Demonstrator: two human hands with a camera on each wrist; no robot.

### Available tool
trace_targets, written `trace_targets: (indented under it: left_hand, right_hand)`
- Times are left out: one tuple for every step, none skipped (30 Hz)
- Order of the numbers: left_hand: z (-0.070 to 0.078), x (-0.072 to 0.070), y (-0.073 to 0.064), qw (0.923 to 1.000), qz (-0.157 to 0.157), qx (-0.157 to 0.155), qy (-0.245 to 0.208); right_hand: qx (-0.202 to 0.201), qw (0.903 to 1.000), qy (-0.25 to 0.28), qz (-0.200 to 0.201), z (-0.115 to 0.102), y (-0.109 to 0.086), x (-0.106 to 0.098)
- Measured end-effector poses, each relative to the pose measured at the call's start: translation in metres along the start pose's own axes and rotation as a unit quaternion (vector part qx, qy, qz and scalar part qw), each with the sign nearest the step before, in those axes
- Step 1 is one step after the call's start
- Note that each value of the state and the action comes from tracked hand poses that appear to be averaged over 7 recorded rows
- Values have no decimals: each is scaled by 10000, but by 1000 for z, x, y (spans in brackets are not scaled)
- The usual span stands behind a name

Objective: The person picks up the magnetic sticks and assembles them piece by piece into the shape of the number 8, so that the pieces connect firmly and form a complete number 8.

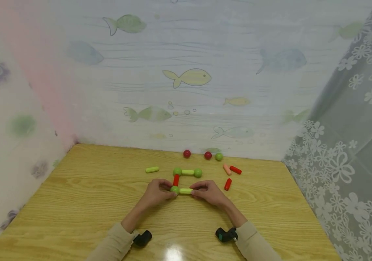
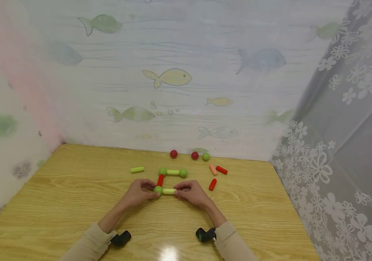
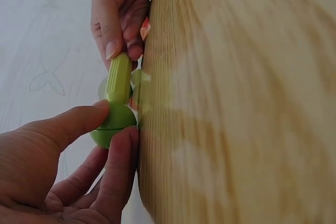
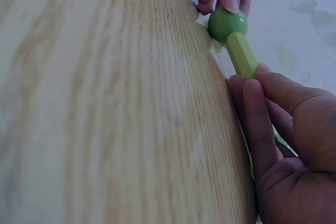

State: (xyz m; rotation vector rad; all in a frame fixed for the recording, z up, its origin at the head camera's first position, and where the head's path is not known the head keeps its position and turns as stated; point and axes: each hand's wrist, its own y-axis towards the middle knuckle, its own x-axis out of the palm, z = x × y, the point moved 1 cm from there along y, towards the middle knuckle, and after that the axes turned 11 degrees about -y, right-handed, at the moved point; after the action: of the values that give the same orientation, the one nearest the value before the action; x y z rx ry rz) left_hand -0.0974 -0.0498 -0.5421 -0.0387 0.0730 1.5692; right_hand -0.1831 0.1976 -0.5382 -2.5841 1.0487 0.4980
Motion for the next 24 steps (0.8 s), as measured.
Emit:
trace_targets:
  left_hand:
    - [0,0,0,10000,4,-1,4]
    - [0,0,0,10000,9,-10,1]
    - [0,0,0,10000,15,-17,6]
    - [1,0,0,10000,17,-17,10]
    - [1,0,0,10000,21,-18,19]
    - [1,0,0,10000,24,-26,25]
    - [1,0,0,10000,24,-40,22]
    - [1,0,0,10000,27,-50,24]
    - [1,0,1,10000,26,-57,21]
    - [1,0,1,10000,27,-67,13]
    - [2,0,1,10000,29,-80,9]
    - [1,0,1,10000,31,-93,3]
    - [1,0,2,9999,29,-101,0]
    - [1,0,2,9999,31,-110,1]
    - [1,0,2,9999,35,-122,2]
    - [1,0,3,9999,36,-140,-2]
    - [0,0,3,9999,39,-155,-17]
    - [0,0,3,9998,45,-165,-35]
    - [-1,-1,3,9998,55,-175,-57]
    - [-1,-1,3,9998,64,-187,-78]
    - [-1,-1,4,9997,73,-203,-102]
    - [-2,-2,4,9996,76,-221,-126]
    - [-2,-2,4,9996,85,-238,-140]
    - [-3,-2,4,9995,92,-260,-144]
  right_hand:
    - [-13,10000,12,-2,0,0,0]
    - [-10,10000,29,1,0,0,0]
    - [-3,10000,45,-1,0,0,0]
    - [2,10000,49,-1,0,0,0]
    - [6,10000,41,3,0,0,1]
    - [32,10000,45,6,0,1,1]
    - [57,10000,40,13,0,1,1]
    - [78,10000,35,26,0,1,1]
    - [85,10000,29,37,0,1,2]
    - [89,9999,11,52,0,2,2]
    - [95,9999,-3,66,0,2,2]
    - [106,9999,0,79,0,2,2]
    - [100,9999,-4,88,0,2,1]
    - [102,9999,7,93,0,2,1]
    - [109,9999,32,88,1,1,1]
    - [113,9999,64,79,1,1,0]
    - [110,9999,112,66,1,0,0]
    - [95,9998,169,43,1,0,0]
    - [72,9997,226,11,1,-1,0]
    - [65,9996,279,-17,1,-2,-1]
    - [55,9995,323,-49,0,-3,-1]
    - [52,9993,368,-74,0,-3,-1]
    - [58,9991,403,-92,-1,-4,-2]
    - [75,9990,430,-97,-1,-4,-3]
